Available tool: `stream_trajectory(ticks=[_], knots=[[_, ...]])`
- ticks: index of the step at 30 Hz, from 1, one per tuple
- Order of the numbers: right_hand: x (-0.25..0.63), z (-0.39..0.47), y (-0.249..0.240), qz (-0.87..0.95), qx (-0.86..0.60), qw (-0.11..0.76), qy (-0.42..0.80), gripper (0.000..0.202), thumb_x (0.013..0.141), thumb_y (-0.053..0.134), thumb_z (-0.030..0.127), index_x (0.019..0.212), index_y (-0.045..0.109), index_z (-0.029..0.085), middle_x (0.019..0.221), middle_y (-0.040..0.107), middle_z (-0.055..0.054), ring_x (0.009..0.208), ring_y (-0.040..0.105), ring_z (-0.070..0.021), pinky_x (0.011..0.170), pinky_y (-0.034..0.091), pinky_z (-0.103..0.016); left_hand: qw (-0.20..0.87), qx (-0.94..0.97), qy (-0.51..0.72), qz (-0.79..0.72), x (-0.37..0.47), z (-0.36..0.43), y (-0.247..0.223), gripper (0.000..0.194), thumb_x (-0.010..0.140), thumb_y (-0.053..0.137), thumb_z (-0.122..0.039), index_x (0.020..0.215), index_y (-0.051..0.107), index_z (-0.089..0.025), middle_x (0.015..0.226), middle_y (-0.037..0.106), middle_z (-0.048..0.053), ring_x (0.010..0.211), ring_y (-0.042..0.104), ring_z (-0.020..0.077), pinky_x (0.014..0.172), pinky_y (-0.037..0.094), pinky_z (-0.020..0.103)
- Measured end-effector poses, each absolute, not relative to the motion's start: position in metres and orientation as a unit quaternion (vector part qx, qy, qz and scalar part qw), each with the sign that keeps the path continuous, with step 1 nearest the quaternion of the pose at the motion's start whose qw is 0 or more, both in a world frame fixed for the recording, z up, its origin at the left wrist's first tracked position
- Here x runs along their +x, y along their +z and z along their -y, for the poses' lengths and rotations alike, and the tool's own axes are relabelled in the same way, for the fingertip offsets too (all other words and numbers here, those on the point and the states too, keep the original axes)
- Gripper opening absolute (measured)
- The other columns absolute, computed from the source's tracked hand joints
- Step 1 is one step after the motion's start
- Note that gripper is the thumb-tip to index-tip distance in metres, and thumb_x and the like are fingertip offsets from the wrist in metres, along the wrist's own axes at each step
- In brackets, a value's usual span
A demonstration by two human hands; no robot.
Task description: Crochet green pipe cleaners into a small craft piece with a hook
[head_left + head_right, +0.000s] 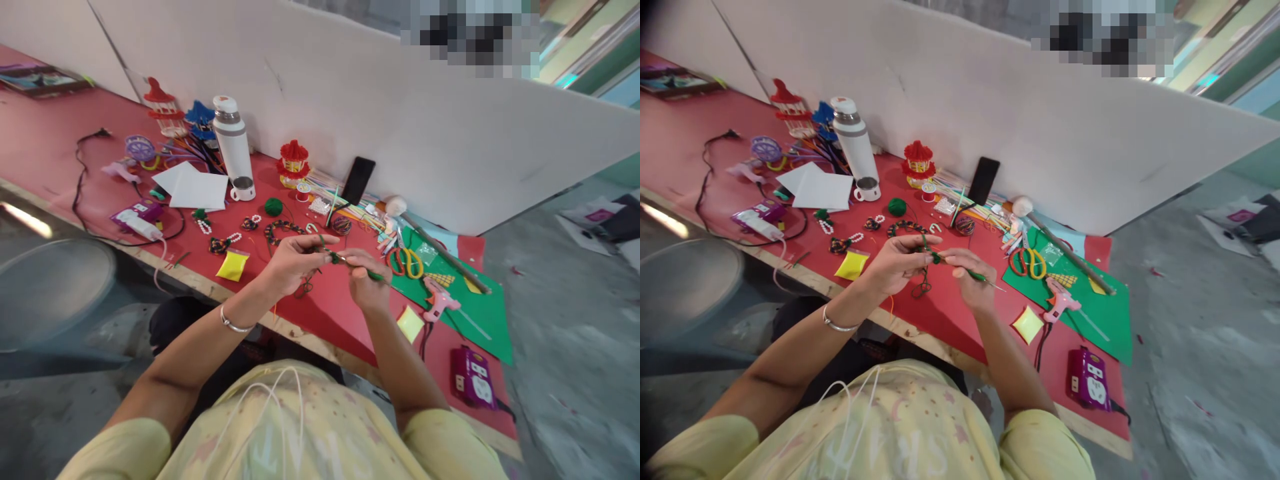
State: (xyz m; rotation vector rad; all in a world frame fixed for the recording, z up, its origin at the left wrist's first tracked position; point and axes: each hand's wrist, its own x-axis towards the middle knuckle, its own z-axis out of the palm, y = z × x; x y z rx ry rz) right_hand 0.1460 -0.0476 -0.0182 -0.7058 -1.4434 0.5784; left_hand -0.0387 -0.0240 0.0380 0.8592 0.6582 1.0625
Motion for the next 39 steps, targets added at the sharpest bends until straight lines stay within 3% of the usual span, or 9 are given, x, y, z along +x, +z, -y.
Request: stream_trajectory(ticks=[9, 14, 17, 22, 27, 32, 39], knots=[[0.133, 0.045, -0.006, 0.648, -0.314, 0.659, 0.217, 0.024, 0.097, 0.071, 0.052, 0.105, 0.082, 0.031, 0.109, 0.084, -0.008, 0.099, 0.080, -0.0249, 0.086, 0.068, -0.046, 0.681, 0.368, 0.542, -0.326, -0.036, 0.026, 0.039, 0.037, 0.058, 0.096, -0.023, 0.094, 0.088, -0.018, 0.065, 0.067, 0.000, 0.048, 0.043, 0.0037, 0.043, 0.024, 0.019], [0.134, 0.045, -0.004, 0.652, -0.324, 0.659, 0.190, 0.022, 0.098, 0.070, 0.048, 0.106, 0.082, 0.031, 0.108, 0.084, -0.008, 0.098, 0.079, -0.0242, 0.085, 0.067, -0.045, 0.619, 0.398, 0.588, -0.335, -0.035, 0.024, 0.034, 0.040, 0.057, 0.098, -0.022, 0.095, 0.087, -0.018, 0.075, 0.074, 0.002, 0.065, 0.061, 0.0106, 0.058, 0.046, 0.021], [0.138, 0.045, 0.000, 0.697, -0.324, 0.624, 0.141, 0.018, 0.098, 0.072, 0.038, 0.112, 0.082, 0.032, 0.111, 0.084, -0.007, 0.101, 0.078, -0.0233, 0.089, 0.066, -0.044, 0.548, 0.461, 0.599, -0.357, -0.034, 0.023, 0.024, 0.031, 0.064, 0.094, -0.019, 0.094, 0.087, -0.017, 0.086, 0.079, 0.004, 0.070, 0.064, 0.0120, 0.065, 0.051, 0.024], [0.134, 0.048, -0.002, 0.750, -0.360, 0.555, -0.006, 0.026, 0.095, 0.077, 0.027, 0.120, 0.079, 0.036, 0.117, 0.083, -0.006, 0.103, 0.076, -0.0227, 0.088, 0.064, -0.042, 0.520, 0.453, 0.604, -0.400, -0.029, 0.024, 0.018, 0.031, 0.069, 0.088, -0.021, 0.099, 0.085, -0.017, 0.078, 0.073, 0.000, 0.067, 0.060, 0.0107, 0.060, 0.046, 0.022], [0.126, 0.041, -0.016, 0.716, -0.354, 0.593, -0.103, 0.026, 0.095, 0.076, 0.035, 0.121, 0.078, 0.039, 0.111, 0.082, -0.006, 0.102, 0.076, -0.0238, 0.084, 0.064, -0.043, 0.688, 0.319, 0.551, -0.350, -0.029, 0.025, 0.031, 0.044, 0.064, 0.092, -0.025, 0.105, 0.083, -0.016, 0.063, 0.059, -0.006, 0.045, 0.039, 0.0022, 0.043, 0.027, 0.018], [0.143, 0.027, -0.012, 0.760, -0.266, 0.591, 0.034, 0.031, 0.097, 0.069, 0.052, 0.122, 0.078, 0.037, 0.110, 0.083, -0.007, 0.097, 0.079, -0.0255, 0.082, 0.066, -0.048, 0.763, 0.294, 0.488, -0.305, -0.044, 0.021, 0.035, 0.046, 0.059, 0.094, -0.019, 0.103, 0.083, -0.015, 0.054, 0.055, -0.008, 0.039, 0.027, -0.0007, 0.039, 0.016, 0.017], [0.170, 0.028, 0.009, 0.809, -0.221, 0.524, 0.149, 0.033, 0.097, 0.074, 0.041, 0.129, 0.077, 0.036, 0.125, 0.083, -0.009, 0.108, 0.080, -0.0249, 0.089, 0.066, -0.046, 0.748, 0.311, 0.493, -0.318, -0.049, 0.019, 0.031, 0.044, 0.057, 0.097, -0.019, 0.100, 0.085, -0.015, 0.061, 0.065, -0.002, 0.041, 0.032, -0.0007, 0.040, 0.016, 0.017]])
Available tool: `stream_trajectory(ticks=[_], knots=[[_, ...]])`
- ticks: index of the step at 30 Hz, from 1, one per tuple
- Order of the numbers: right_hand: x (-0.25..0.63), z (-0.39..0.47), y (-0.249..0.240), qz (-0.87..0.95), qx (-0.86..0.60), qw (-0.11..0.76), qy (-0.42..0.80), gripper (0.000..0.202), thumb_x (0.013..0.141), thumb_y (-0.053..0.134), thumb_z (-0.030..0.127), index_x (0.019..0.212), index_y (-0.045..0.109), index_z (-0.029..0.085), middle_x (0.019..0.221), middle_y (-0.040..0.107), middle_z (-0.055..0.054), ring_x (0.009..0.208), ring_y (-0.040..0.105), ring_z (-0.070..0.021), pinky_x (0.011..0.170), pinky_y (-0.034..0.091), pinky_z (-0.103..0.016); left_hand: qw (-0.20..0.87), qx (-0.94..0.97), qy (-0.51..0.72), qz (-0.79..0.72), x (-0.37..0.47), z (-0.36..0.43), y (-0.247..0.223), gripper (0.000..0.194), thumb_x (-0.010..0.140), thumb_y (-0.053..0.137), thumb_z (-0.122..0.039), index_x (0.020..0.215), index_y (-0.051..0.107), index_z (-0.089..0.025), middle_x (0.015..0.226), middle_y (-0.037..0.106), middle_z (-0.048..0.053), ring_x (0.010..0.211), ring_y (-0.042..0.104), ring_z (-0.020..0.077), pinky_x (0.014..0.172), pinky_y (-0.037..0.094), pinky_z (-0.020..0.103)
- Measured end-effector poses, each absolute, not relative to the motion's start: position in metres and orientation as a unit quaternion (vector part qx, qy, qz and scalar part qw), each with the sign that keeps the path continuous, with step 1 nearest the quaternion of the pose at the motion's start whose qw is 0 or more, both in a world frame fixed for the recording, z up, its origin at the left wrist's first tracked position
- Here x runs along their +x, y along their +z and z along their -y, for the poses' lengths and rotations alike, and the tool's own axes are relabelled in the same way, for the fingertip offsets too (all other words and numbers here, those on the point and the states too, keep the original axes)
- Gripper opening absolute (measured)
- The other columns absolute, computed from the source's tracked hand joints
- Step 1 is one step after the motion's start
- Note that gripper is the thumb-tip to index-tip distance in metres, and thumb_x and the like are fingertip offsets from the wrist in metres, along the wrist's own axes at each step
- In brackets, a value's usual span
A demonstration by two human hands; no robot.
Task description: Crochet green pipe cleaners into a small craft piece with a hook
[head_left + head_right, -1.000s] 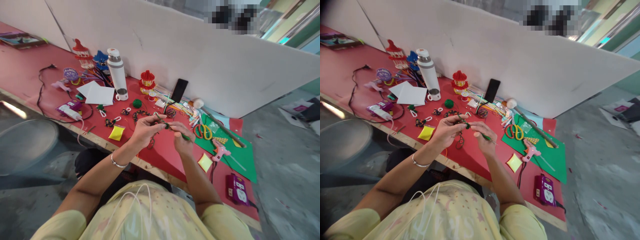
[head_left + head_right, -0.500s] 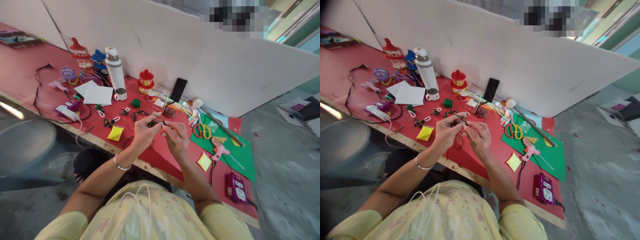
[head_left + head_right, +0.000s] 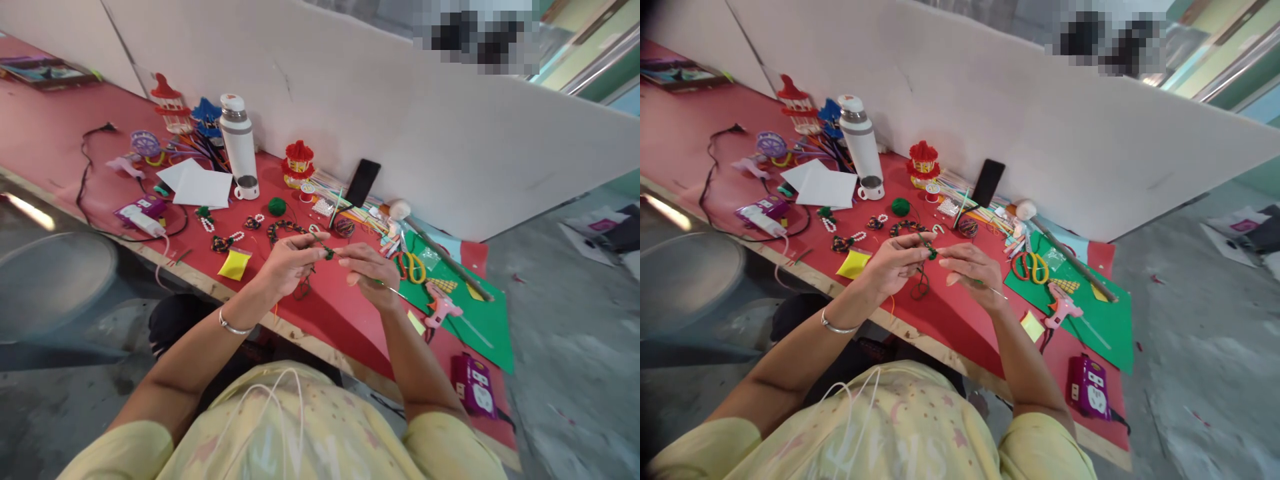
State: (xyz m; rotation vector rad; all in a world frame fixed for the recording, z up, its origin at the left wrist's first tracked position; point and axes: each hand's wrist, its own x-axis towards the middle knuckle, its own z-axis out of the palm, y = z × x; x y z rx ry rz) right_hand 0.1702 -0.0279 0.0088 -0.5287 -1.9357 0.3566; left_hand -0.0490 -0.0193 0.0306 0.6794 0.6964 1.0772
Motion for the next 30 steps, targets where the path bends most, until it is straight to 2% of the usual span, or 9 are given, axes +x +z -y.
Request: stream_trajectory(ticks=[8, 12, 15, 17, 22, 24, 30], knots=[[0.181, 0.036, 0.020, 0.845, -0.230, 0.472, 0.107, 0.047, 0.090, 0.082, 0.023, 0.135, 0.073, 0.035, 0.128, 0.082, -0.009, 0.113, 0.078, -0.0245, 0.094, 0.065, -0.047, 0.733, 0.351, 0.483, -0.326, -0.048, 0.016, 0.033, 0.040, 0.056, 0.097, -0.018, 0.094, 0.086, -0.013, 0.060, 0.060, -0.003, 0.042, 0.033, -0.0004, 0.041, 0.017, 0.019], [0.184, 0.040, 0.033, 0.853, -0.220, 0.460, 0.111, 0.043, 0.090, 0.082, 0.023, 0.132, 0.075, 0.032, 0.124, 0.084, -0.011, 0.110, 0.079, -0.0245, 0.092, 0.066, -0.045, 0.721, 0.381, 0.468, -0.339, -0.049, 0.015, 0.034, 0.037, 0.058, 0.094, -0.016, 0.094, 0.086, -0.012, 0.059, 0.059, -0.003, 0.041, 0.032, -0.0005, 0.041, 0.016, 0.019], [0.185, 0.044, 0.036, 0.853, -0.220, 0.460, 0.112, 0.045, 0.090, 0.082, 0.023, 0.133, 0.075, 0.033, 0.123, 0.084, -0.009, 0.108, 0.079, -0.0248, 0.092, 0.065, -0.045, 0.732, 0.380, 0.453, -0.338, -0.049, 0.014, 0.037, 0.035, 0.058, 0.092, -0.015, 0.092, 0.086, -0.011, 0.060, 0.061, -0.002, 0.041, 0.034, -0.0003, 0.042, 0.017, 0.019], [0.182, 0.047, 0.032, 0.842, -0.228, 0.477, 0.110, 0.044, 0.091, 0.082, 0.025, 0.133, 0.075, 0.035, 0.124, 0.084, -0.008, 0.108, 0.080, -0.0256, 0.092, 0.065, -0.046, 0.751, 0.363, 0.443, -0.327, -0.048, 0.015, 0.038, 0.034, 0.058, 0.092, -0.015, 0.091, 0.085, -0.011, 0.060, 0.062, -0.001, 0.041, 0.033, -0.0003, 0.042, 0.016, 0.019], [0.166, 0.054, 0.016, 0.733, -0.271, 0.595, 0.191, 0.024, 0.099, 0.071, 0.037, 0.121, 0.080, 0.033, 0.115, 0.086, -0.008, 0.102, 0.082, -0.0264, 0.090, 0.066, -0.049, 0.770, 0.328, 0.457, -0.301, -0.045, 0.017, 0.039, 0.031, 0.060, 0.089, -0.014, 0.091, 0.084, -0.012, 0.060, 0.062, -0.002, 0.042, 0.029, -0.0007, 0.042, 0.016, 0.018], [0.162, 0.055, 0.014, 0.721, -0.276, 0.603, 0.200, 0.023, 0.099, 0.071, 0.038, 0.120, 0.081, 0.033, 0.113, 0.086, -0.008, 0.101, 0.082, -0.0258, 0.089, 0.066, -0.048, 0.773, 0.326, 0.453, -0.301, -0.046, 0.017, 0.039, 0.032, 0.059, 0.087, -0.013, 0.091, 0.084, -0.012, 0.059, 0.061, -0.003, 0.042, 0.029, -0.0007, 0.042, 0.015, 0.018], [0.171, 0.056, 0.029, 0.845, -0.250, 0.469, 0.056, 0.046, 0.088, 0.085, 0.022, 0.132, 0.076, 0.032, 0.123, 0.085, -0.009, 0.110, 0.079, -0.0255, 0.093, 0.064, -0.045, 0.786, 0.329, 0.417, -0.316, -0.055, 0.012, 0.039, 0.035, 0.055, 0.084, -0.011, 0.090, 0.083, -0.011, 0.057, 0.057, -0.004, 0.041, 0.033, 0.0001, 0.042, 0.016, 0.017]])
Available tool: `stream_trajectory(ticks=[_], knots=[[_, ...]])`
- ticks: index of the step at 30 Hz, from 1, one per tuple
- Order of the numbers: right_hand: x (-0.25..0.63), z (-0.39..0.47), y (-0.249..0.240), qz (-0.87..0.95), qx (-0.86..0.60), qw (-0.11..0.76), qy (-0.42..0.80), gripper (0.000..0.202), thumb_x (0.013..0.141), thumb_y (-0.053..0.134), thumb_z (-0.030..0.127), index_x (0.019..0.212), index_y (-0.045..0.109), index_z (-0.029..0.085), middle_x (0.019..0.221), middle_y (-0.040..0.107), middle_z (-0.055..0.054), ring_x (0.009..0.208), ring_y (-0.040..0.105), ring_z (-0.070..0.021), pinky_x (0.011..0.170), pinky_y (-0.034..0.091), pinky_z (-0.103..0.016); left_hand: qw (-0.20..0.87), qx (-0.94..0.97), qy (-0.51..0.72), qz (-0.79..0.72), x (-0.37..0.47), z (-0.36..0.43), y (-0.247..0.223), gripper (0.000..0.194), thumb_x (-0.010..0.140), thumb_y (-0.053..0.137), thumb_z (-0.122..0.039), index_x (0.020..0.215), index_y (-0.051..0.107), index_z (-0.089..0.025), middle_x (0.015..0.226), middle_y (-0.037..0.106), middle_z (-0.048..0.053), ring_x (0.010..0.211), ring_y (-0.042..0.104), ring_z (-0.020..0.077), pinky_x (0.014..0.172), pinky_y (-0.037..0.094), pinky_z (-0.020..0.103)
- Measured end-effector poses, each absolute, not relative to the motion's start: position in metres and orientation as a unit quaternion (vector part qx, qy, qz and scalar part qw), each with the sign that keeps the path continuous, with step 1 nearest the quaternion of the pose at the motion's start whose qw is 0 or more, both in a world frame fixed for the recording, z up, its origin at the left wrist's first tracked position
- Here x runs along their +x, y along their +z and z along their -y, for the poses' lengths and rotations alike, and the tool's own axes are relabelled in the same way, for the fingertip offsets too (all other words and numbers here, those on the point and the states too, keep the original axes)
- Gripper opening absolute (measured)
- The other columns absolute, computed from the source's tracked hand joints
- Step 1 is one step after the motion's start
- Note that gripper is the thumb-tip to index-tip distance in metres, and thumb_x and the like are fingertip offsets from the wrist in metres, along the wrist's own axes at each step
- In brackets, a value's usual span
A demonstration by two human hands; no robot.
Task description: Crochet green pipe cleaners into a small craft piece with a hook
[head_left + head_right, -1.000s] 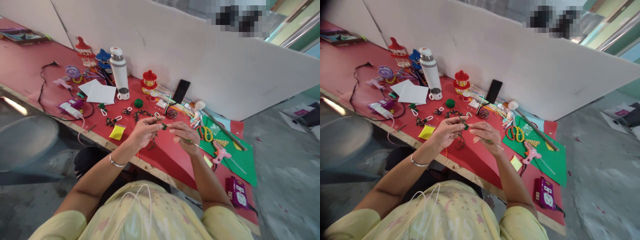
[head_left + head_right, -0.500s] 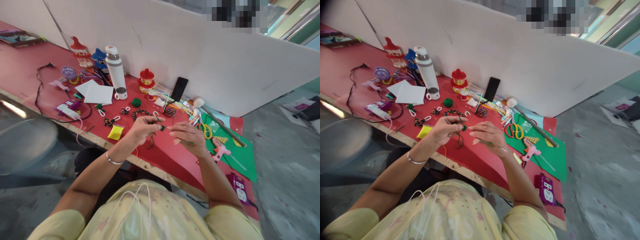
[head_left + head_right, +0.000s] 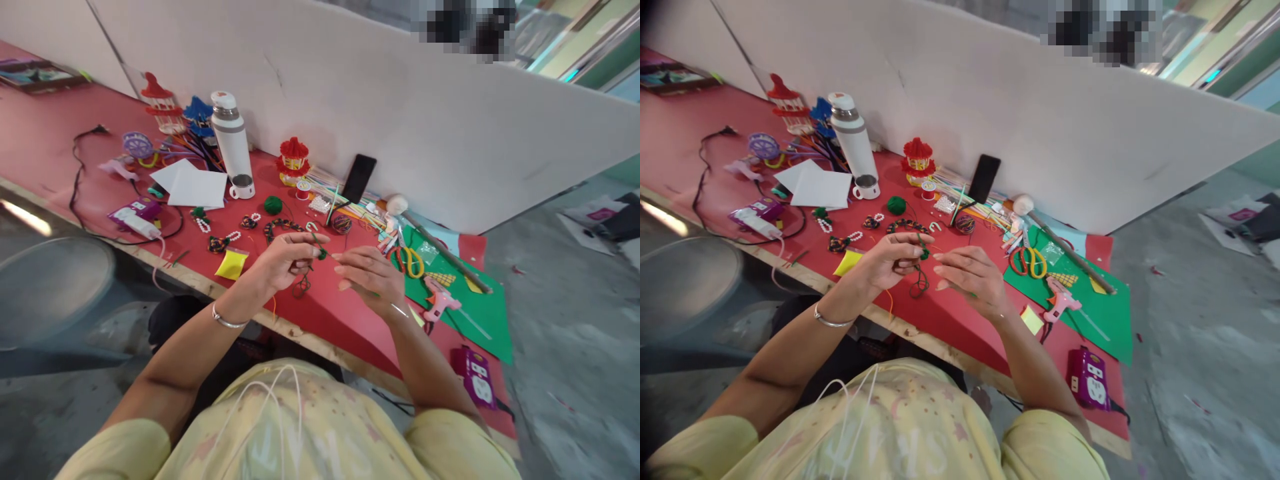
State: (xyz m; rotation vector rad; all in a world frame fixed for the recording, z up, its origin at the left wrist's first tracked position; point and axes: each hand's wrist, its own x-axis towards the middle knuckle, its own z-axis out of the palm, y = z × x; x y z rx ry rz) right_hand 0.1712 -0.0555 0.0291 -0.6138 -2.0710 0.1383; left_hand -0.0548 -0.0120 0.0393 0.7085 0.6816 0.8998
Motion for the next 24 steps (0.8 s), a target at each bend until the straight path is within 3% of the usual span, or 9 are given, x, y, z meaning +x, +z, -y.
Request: stream_trajectory(ticks=[5, 10, 13, 16, 19, 24], knots=[[0.179, 0.059, 0.041, 0.842, -0.255, 0.461, 0.118, 0.037, 0.092, 0.081, 0.026, 0.128, 0.077, 0.033, 0.120, 0.085, -0.008, 0.106, 0.080, -0.0248, 0.091, 0.064, -0.045, 0.763, 0.366, 0.421, -0.328, -0.055, 0.011, 0.040, 0.039, 0.054, 0.084, -0.011, 0.093, 0.083, -0.012, 0.058, 0.057, -0.004, 0.041, 0.037, 0.0012, 0.041, 0.013, 0.018], [0.175, 0.057, 0.028, 0.748, -0.277, 0.535, 0.279, 0.019, 0.097, 0.075, 0.035, 0.113, 0.084, 0.030, 0.108, 0.087, -0.008, 0.101, 0.082, -0.0246, 0.091, 0.066, -0.044, 0.757, 0.392, 0.424, -0.306, -0.051, 0.013, 0.041, 0.039, 0.056, 0.088, -0.014, 0.094, 0.084, -0.012, 0.060, 0.058, -0.004, 0.042, 0.038, 0.0014, 0.041, 0.017, 0.019], [0.163, 0.053, 0.008, 0.641, -0.310, 0.602, 0.362, 0.020, 0.100, 0.069, 0.045, 0.106, 0.084, 0.033, 0.106, 0.087, -0.005, 0.097, 0.083, -0.0234, 0.087, 0.068, -0.043, 0.751, 0.396, 0.439, -0.295, -0.045, 0.014, 0.037, 0.042, 0.059, 0.091, -0.019, 0.100, 0.085, -0.014, 0.063, 0.061, -0.004, 0.043, 0.038, 0.0012, 0.041, 0.020, 0.018], [0.152, 0.050, -0.004, 0.619, -0.342, 0.633, 0.315, 0.022, 0.097, 0.072, 0.049, 0.106, 0.085, 0.033, 0.107, 0.085, -0.005, 0.098, 0.081, -0.0225, 0.088, 0.068, -0.042, 0.706, 0.414, 0.484, -0.310, -0.039, 0.015, 0.029, 0.045, 0.060, 0.092, -0.019, 0.104, 0.085, -0.015, 0.066, 0.064, -0.003, 0.048, 0.044, 0.0032, 0.044, 0.029, 0.019], [0.147, 0.049, -0.002, 0.664, -0.360, 0.614, 0.229, 0.017, 0.095, 0.077, 0.041, 0.108, 0.085, 0.034, 0.106, 0.083, -0.005, 0.100, 0.078, -0.0206, 0.088, 0.065, -0.038, 0.616, 0.463, 0.541, -0.336, -0.036, 0.015, 0.017, 0.047, 0.062, 0.090, -0.017, 0.109, 0.084, -0.015, 0.073, 0.071, 0.000, 0.062, 0.059, 0.0084, 0.056, 0.043, 0.020], [0.140, 0.048, 0.000, 0.698, -0.370, 0.600, 0.126, 0.022, 0.096, 0.076, 0.034, 0.117, 0.083, 0.035, 0.109, 0.082, -0.005, 0.098, 0.078, -0.0200, 0.086, 0.064, -0.037, 0.515, 0.493, 0.590, -0.378, -0.029, 0.017, 0.011, 0.043, 0.067, 0.087, -0.017, 0.109, 0.083, -0.016, 0.075, 0.072, -0.002, 0.057, 0.051, 0.0055, 0.053, 0.038, 0.019]])
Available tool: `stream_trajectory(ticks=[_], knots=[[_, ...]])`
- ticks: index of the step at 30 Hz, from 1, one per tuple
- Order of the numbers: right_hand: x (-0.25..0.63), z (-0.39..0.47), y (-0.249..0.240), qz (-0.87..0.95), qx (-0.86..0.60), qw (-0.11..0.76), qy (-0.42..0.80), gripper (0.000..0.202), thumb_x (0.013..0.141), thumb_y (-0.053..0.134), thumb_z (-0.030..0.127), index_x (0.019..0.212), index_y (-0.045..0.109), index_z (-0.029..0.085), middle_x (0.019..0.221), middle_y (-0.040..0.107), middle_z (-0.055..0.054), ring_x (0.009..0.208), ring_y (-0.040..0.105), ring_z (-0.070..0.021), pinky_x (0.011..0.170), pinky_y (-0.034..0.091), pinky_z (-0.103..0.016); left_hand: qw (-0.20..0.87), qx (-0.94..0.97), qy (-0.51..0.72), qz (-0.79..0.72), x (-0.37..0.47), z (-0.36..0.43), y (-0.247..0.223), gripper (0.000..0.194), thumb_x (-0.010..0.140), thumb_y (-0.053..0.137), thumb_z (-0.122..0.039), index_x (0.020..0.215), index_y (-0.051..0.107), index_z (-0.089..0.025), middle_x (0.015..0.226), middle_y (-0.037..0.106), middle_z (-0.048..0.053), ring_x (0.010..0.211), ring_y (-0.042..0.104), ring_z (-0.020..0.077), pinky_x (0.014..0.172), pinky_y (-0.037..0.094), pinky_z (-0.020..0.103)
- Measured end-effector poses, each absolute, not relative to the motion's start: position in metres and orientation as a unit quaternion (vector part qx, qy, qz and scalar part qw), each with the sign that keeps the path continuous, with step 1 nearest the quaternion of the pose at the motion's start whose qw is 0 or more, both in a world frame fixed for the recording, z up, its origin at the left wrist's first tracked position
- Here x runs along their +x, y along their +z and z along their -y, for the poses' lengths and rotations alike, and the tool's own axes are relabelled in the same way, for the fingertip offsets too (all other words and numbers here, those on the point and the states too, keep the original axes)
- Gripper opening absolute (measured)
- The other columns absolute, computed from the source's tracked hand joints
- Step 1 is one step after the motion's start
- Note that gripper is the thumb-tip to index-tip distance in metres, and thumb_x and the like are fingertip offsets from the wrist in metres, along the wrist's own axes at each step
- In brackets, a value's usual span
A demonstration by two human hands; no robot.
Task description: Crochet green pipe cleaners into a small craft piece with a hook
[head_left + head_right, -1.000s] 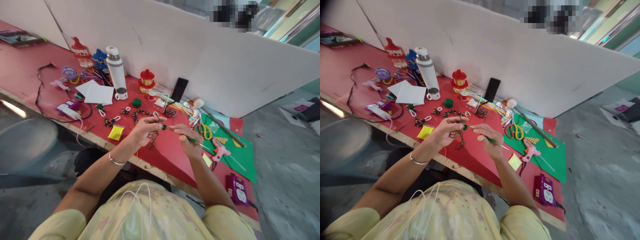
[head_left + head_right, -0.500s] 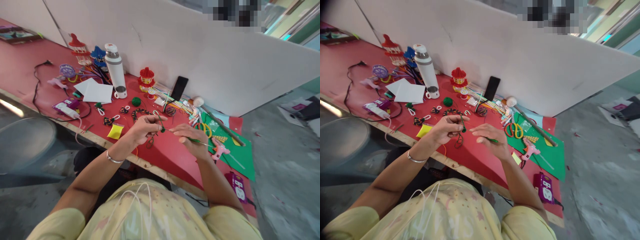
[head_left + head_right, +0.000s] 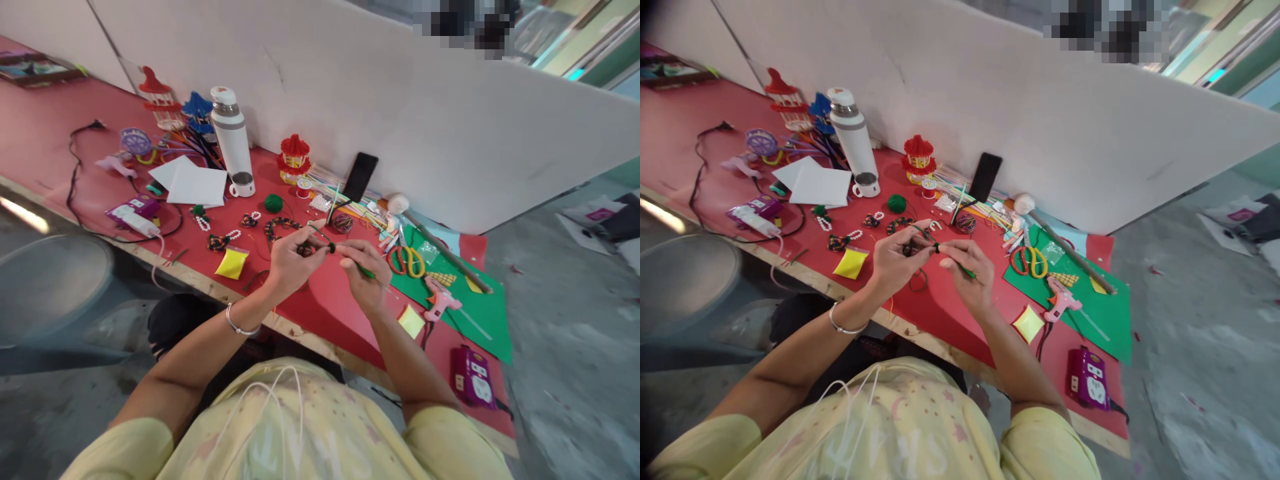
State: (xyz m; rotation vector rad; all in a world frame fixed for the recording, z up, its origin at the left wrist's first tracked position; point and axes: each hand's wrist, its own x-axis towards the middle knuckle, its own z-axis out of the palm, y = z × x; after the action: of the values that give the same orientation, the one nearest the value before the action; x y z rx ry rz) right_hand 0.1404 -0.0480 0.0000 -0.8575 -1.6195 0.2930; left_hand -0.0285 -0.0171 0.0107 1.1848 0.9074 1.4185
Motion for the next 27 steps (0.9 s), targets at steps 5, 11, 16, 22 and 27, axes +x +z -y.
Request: stream_trajectory(ticks=[5, 11, 16, 22, 27], knots=[[0.121, 0.040, -0.014, 0.670, -0.341, 0.659, 0.021, 0.026, 0.098, 0.073, 0.040, 0.122, 0.079, 0.037, 0.113, 0.081, -0.006, 0.103, 0.077, -0.0235, 0.088, 0.066, -0.043, 0.674, 0.313, 0.583, -0.328, -0.019, 0.023, 0.028, 0.060, 0.064, 0.090, -0.023, 0.122, 0.079, -0.018, 0.063, 0.056, -0.009, 0.045, 0.035, 0.0014, 0.042, 0.024, 0.018], [0.129, 0.027, -0.009, 0.675, -0.293, 0.655, 0.173, 0.026, 0.096, 0.073, 0.051, 0.116, 0.081, 0.038, 0.108, 0.084, -0.006, 0.099, 0.080, -0.0252, 0.084, 0.067, -0.046, 0.757, 0.287, 0.509, -0.292, -0.042, 0.018, 0.035, 0.055, 0.060, 0.090, -0.016, 0.114, 0.081, -0.016, 0.062, 0.057, -0.008, 0.042, 0.026, -0.0012, 0.041, 0.017, 0.017], [0.156, 0.027, 0.003, 0.743, -0.276, 0.584, 0.175, 0.028, 0.091, 0.080, 0.047, 0.117, 0.083, 0.036, 0.109, 0.086, -0.007, 0.096, 0.080, -0.0246, 0.085, 0.065, -0.045, 0.764, 0.316, 0.474, -0.303, -0.057, 0.012, 0.030, 0.048, 0.062, 0.087, -0.012, 0.110, 0.082, -0.013, 0.061, 0.057, -0.006, 0.042, 0.026, -0.0012, 0.042, 0.015, 0.018], [0.173, 0.032, 0.017, 0.791, -0.243, 0.539, 0.158, 0.033, 0.091, 0.082, 0.036, 0.123, 0.081, 0.034, 0.112, 0.085, -0.008, 0.101, 0.079, -0.0233, 0.091, 0.063, -0.044, 0.758, 0.355, 0.460, -0.296, -0.056, 0.007, 0.027, 0.044, 0.062, 0.087, -0.013, 0.105, 0.085, -0.014, 0.064, 0.060, -0.004, 0.043, 0.029, -0.0004, 0.043, 0.015, 0.020], [0.183, 0.033, 0.028, 0.818, -0.233, 0.489, 0.196, 0.034, 0.089, 0.083, 0.035, 0.123, 0.081, 0.036, 0.112, 0.086, -0.007, 0.100, 0.079, -0.0243, 0.089, 0.064, -0.045, 0.744, 0.412, 0.430, -0.301, -0.060, 0.004, 0.027, 0.044, 0.059, 0.086, -0.015, 0.103, 0.086, -0.014, 0.063, 0.058, -0.004, 0.043, 0.032, 0.0011, 0.043, 0.016, 0.021]])
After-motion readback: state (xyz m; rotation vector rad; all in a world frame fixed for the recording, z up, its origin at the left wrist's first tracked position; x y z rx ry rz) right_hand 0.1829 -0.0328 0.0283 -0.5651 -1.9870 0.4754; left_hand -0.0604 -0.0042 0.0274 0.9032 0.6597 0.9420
